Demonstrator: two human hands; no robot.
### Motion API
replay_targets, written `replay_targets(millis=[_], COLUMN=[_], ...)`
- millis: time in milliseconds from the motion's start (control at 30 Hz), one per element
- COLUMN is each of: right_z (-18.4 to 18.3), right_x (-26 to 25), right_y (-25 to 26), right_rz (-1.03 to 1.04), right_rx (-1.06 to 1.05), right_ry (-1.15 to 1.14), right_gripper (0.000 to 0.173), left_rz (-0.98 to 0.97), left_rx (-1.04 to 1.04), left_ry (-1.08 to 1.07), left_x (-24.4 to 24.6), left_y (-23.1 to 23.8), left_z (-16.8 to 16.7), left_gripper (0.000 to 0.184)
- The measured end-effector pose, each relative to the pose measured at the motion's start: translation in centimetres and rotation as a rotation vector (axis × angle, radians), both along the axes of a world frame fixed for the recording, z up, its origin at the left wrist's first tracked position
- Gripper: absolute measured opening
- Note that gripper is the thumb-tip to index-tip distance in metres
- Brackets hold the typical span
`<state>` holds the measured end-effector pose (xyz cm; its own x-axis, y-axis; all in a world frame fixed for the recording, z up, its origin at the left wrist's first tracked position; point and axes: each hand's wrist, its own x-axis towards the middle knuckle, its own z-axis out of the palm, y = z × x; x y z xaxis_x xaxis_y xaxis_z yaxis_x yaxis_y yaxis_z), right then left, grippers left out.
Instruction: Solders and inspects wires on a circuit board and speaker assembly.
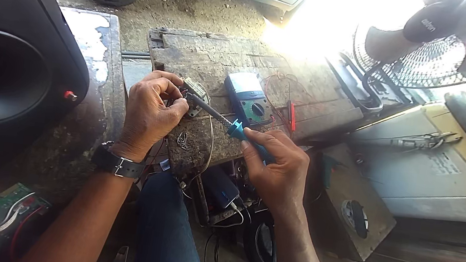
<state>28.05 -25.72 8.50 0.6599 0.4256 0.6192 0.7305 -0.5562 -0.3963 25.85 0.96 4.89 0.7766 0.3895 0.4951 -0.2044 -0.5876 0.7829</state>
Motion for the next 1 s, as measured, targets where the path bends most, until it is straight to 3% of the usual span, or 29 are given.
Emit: replay_targets(millis=[1000], right_z=[-0.35], right_x=[-0.17], right_y=[-0.41], right_rz=[-0.018], right_rx=[0.038], right_ry=[-0.002], right_gripper=[0.022], left_rz=[0.017], left_rx=[0.038], left_ry=[0.014], left_x=[-0.06], left_y=[0.03], left_z=[0.03], left_gripper=[0.007])
